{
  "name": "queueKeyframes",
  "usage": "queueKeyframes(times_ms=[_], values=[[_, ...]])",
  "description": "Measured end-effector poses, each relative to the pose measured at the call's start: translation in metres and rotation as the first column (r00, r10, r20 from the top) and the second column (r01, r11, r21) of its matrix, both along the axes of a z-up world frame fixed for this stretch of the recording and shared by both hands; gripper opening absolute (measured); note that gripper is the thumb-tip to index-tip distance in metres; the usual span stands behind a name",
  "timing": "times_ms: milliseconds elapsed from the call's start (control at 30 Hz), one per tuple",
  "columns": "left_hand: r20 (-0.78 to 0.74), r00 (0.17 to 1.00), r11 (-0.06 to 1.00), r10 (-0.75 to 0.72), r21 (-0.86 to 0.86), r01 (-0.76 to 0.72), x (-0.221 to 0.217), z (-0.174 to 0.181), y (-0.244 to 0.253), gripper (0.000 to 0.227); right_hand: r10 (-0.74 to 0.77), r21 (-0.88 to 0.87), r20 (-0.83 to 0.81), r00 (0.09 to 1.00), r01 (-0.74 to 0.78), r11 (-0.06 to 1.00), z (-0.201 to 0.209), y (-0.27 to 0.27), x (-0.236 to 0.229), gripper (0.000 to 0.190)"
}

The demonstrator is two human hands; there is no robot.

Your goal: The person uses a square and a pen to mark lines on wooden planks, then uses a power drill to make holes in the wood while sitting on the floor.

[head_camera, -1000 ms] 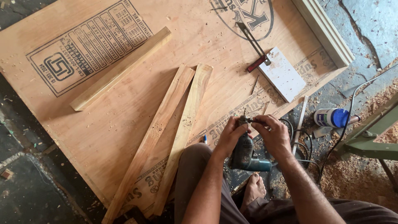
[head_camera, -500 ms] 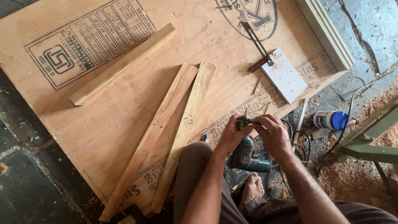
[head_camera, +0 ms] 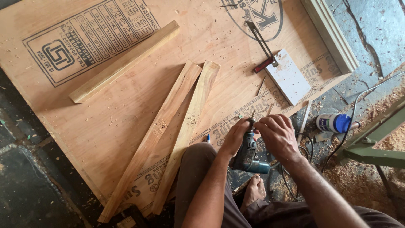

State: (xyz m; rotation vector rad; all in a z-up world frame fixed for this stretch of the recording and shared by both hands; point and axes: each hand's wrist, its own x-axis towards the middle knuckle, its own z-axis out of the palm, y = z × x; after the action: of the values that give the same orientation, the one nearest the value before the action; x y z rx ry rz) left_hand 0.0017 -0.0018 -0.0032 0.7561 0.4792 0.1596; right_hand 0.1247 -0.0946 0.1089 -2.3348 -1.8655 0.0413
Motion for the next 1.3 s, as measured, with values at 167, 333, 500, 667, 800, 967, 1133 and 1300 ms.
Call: queueKeyframes(times_ms=[167,333,500,667,800,967,1133,1300], values=[[-0.02,1.0,1.0,0.0,0.015,0.0,0.003,-0.004,-0.007,0.039,0.182,0.019,0.037,0.983,-0.183,0.983,0.004,-0.009,0.016,0.03],[0.001,1.0,1.0,0.031,-0.005,-0.031,0.007,-0.005,-0.009,0.037,0.25,-0.012,0.084,0.965,-0.249,0.968,0.001,-0.011,0.023,0.041],[-0.094,0.995,0.999,0.034,0.002,-0.034,0.008,0.008,-0.01,0.036,0.347,-0.057,0.141,0.927,-0.342,0.938,-0.004,0.001,0.033,0.026],[-0.163,0.986,0.999,0.031,0.026,-0.027,0.007,0.014,-0.013,0.036,0.354,-0.18,0.051,0.934,-0.34,0.923,-0.037,-0.001,0.043,0.019],[-0.198,0.977,0.985,0.077,0.165,-0.044,0.009,0.015,-0.015,0.037,0.242,-0.259,-0.005,0.97,-0.235,0.937,-0.039,-0.012,0.033,0.022],[-0.172,0.98,0.988,0.097,0.138,-0.074,0.008,0.01,-0.023,0.036,0.074,-0.338,-0.024,0.997,-0.078,0.938,-0.032,-0.01,0.021,0.024],[-0.114,0.982,0.989,0.148,-0.007,-0.15,0.011,0.002,-0.03,0.033,-0.132,-0.468,-0.028,0.991,0.104,0.877,-0.045,-0.017,0.009,0.019],[-0.117,0.986,0.993,0.115,0.009,-0.114,0.012,-0.005,-0.033,0.032,-0.386,-0.494,-0.123,0.914,0.281,0.823,-0.056,-0.017,0.006,0.011]])
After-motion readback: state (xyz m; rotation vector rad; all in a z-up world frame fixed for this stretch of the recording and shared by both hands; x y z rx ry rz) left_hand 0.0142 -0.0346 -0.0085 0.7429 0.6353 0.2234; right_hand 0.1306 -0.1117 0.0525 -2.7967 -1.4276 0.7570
